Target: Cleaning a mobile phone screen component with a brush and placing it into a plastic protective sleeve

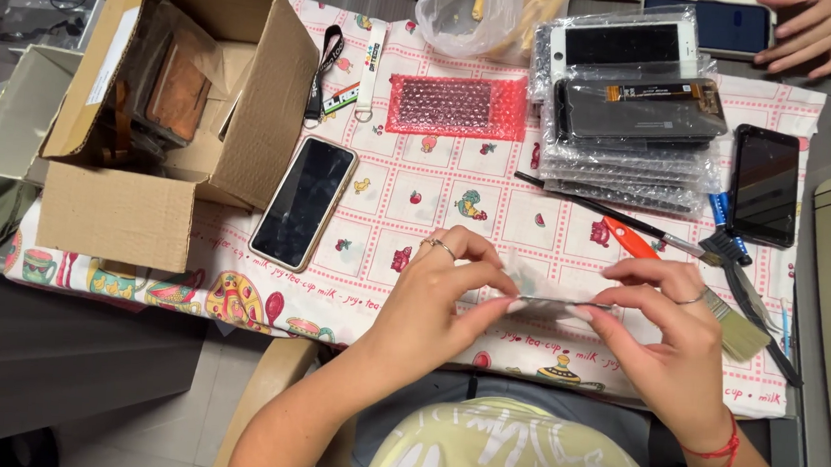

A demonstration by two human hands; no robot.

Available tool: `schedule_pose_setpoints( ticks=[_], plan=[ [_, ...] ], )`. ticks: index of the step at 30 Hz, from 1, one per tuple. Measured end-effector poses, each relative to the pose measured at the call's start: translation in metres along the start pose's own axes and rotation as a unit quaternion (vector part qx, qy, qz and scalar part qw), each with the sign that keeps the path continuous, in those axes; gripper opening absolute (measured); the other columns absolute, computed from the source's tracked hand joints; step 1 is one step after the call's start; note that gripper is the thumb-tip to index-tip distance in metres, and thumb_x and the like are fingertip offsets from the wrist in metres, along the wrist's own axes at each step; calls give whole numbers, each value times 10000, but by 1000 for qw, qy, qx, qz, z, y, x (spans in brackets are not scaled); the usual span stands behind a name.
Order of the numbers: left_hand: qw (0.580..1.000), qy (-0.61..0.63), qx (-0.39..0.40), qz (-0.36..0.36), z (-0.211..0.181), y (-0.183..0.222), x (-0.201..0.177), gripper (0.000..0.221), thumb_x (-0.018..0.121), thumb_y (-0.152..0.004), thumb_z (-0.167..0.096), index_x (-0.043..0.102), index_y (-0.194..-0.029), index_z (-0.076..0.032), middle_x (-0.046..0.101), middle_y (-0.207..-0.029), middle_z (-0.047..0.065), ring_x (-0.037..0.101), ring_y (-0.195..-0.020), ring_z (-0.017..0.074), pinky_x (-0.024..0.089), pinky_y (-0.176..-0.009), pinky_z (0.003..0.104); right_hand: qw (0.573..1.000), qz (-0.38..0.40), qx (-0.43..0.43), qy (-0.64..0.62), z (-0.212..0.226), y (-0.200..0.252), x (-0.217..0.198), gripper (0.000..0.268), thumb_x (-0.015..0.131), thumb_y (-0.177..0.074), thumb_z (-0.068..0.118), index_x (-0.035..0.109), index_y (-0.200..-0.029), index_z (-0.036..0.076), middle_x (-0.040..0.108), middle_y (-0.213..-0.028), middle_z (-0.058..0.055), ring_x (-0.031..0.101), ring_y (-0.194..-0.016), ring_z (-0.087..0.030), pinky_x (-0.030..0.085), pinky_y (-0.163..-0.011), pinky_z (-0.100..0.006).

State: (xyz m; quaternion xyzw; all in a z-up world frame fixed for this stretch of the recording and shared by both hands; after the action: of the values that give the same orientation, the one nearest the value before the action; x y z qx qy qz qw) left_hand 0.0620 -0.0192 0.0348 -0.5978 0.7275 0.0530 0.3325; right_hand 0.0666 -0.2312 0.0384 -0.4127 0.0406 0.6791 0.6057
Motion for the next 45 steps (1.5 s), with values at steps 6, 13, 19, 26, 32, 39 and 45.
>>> schedule_pose_setpoints(
  ticks=[6,13,19,26,32,39,45],
  plan=[
    [993,71,-32,85,-2,-5,0,97,671,-958,-267,671,-964,-169,771,-1089,20,744,-1027,206,510,-929,328,969,169,109,-145,-41,9,36,187,746,-837,84,796,-1017,91,820,-1033,-34,769,-990,-152,565,-944,-274],
    [973,186,-127,45,25,-8,7,86,732,-913,-79,690,-984,-56,774,-809,120,789,-774,217,589,-726,317,927,94,259,-255,-91,-3,49,145,771,-864,38,785,-1004,2,749,-820,-84,651,-825,-168,552,-863,-390],
    [937,285,-203,9,41,-6,5,176,778,-895,-143,617,-848,-91,748,-790,64,752,-716,127,590,-676,216,980,15,198,-34,-103,-61,-18,185,636,-1110,236,729,-1031,97,613,-864,50,488,-839,-65,385,-774,-240],
    [938,238,-251,21,62,18,-6,180,773,-916,-216,639,-881,-101,649,-608,6,570,-554,54,459,-575,206,955,152,15,253,-144,-192,0,328,533,-1223,253,633,-1031,6,693,-878,-254,623,-853,-507,423,-750,-519],
    [926,238,-289,-47,98,45,-37,174,789,-915,-193,652,-861,-100,583,-603,-22,525,-572,47,429,-581,202,871,104,-170,448,-169,-203,36,276,602,-1187,354,696,-1014,160,698,-982,-59,692,-929,-334,559,-773,-440],
    [952,8,-197,-234,122,49,-148,33,673,-905,-124,668,-920,-153,696,-829,-48,640,-754,66,522,-754,232,947,-4,-199,251,-124,-170,33,251,777,-1308,-12,715,-1066,-41,645,-1001,-188,612,-1000,-365,486,-981,-446],
    [847,-190,-358,-345,160,60,-249,80,682,-880,-304,685,-914,-231,730,-771,-90,693,-718,135,510,-713,353,961,109,-236,91,-50,-92,125,51,649,-949,49,688,-952,82,713,-976,-68,664,-879,-265,501,-830,-371]
  ],
)
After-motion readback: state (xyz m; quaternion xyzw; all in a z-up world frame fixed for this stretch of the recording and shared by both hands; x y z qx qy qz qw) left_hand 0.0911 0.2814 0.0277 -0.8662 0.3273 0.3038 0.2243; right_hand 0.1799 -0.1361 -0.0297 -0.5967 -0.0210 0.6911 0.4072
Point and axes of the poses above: each hand's wrist, its own y-axis away from the middle knuckle, its own x-axis out of the palm, z = x × y, the point moved 8 cm from there along -y, towards the middle knuckle
